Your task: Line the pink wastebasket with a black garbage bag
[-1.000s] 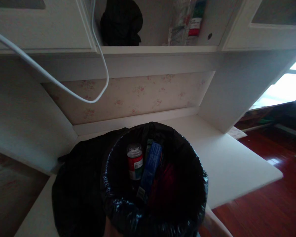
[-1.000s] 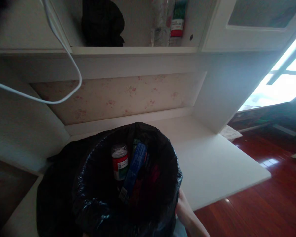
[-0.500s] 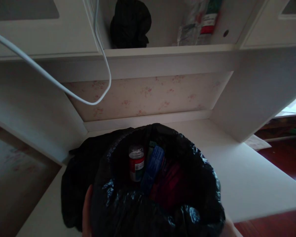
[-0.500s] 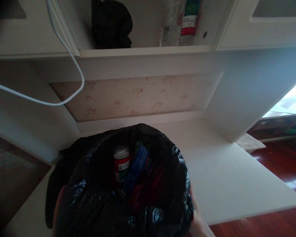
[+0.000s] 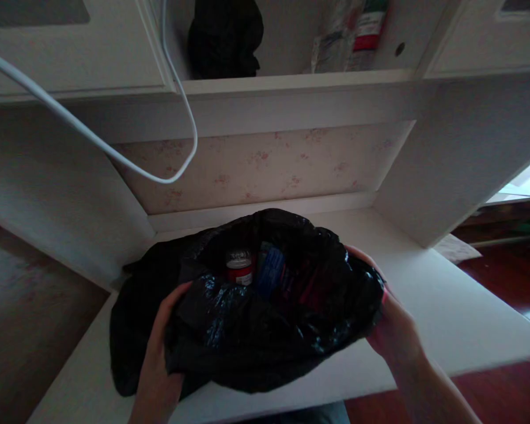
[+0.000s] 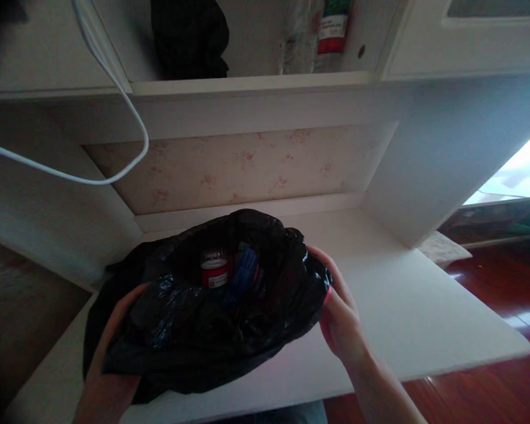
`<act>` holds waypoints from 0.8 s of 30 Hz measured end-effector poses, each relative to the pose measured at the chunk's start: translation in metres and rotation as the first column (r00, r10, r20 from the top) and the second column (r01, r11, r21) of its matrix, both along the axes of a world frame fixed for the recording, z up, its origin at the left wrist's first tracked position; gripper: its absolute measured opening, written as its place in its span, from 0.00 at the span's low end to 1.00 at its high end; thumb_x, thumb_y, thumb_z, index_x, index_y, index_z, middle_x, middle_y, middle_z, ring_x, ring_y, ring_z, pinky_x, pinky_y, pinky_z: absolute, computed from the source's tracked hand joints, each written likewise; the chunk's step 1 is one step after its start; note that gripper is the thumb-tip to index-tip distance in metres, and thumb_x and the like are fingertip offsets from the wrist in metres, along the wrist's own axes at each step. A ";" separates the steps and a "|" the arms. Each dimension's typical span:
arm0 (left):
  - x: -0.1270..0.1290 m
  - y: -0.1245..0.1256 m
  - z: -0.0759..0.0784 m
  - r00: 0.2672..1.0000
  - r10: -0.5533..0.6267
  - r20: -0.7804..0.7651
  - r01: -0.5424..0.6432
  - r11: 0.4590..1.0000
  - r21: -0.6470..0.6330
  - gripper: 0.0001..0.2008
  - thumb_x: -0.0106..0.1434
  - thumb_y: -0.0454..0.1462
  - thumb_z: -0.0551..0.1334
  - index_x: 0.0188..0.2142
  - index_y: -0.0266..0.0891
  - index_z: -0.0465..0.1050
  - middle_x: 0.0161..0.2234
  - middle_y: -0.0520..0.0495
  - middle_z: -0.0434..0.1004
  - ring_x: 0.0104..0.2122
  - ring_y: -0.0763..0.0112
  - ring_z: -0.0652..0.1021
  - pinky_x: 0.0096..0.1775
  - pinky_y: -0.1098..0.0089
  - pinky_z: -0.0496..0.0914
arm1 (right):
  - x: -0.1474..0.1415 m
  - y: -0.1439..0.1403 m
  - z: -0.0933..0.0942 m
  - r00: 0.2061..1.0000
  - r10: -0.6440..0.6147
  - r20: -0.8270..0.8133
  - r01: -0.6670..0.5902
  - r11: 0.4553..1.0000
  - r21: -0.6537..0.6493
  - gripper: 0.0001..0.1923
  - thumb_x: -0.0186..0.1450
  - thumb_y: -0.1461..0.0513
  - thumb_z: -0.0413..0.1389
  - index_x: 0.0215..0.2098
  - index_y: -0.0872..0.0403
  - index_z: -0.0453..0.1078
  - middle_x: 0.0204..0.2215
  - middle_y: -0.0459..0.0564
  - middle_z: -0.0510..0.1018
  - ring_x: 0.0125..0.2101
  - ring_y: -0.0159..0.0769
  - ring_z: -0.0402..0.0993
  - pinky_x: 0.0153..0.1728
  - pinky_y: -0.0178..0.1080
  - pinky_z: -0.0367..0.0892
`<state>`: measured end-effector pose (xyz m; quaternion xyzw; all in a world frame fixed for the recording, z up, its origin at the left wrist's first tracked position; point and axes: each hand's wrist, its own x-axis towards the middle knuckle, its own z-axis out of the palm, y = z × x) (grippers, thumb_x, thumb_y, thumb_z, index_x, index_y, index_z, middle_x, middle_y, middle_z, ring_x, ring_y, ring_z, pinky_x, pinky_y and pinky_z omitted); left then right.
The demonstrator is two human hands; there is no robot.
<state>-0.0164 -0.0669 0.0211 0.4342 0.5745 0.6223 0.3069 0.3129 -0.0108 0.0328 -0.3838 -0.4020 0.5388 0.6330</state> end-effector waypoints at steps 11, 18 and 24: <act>-0.007 0.090 0.044 0.948 -0.002 0.318 0.013 0.999 -0.032 0.26 0.53 0.43 0.76 0.51 0.46 0.78 0.46 0.52 0.83 0.47 0.62 0.81 0.49 0.68 0.75 | -0.012 0.075 0.047 0.995 -0.068 0.070 0.074 0.993 -0.087 0.18 0.61 0.50 0.69 0.47 0.45 0.76 0.49 0.42 0.83 0.37 0.30 0.80 0.29 0.26 0.72; -0.023 0.152 0.051 0.896 -0.193 0.399 0.214 0.977 -0.008 0.25 0.55 0.37 0.73 0.54 0.41 0.75 0.42 0.47 0.86 0.39 0.62 0.85 0.44 0.64 0.79 | -0.004 0.123 0.037 0.925 0.368 0.096 -0.310 0.875 -0.371 0.15 0.69 0.53 0.63 0.43 0.58 0.78 0.35 0.59 0.87 0.31 0.45 0.85 0.36 0.46 0.83; -0.026 0.194 0.067 0.878 -0.278 0.389 0.282 0.958 0.047 0.20 0.50 0.35 0.76 0.44 0.33 0.81 0.36 0.41 0.86 0.36 0.58 0.85 0.42 0.61 0.81 | -0.004 0.164 0.044 0.958 0.251 0.141 -0.217 0.951 -0.219 0.12 0.58 0.67 0.70 0.41 0.56 0.80 0.34 0.53 0.87 0.31 0.39 0.84 0.41 0.40 0.82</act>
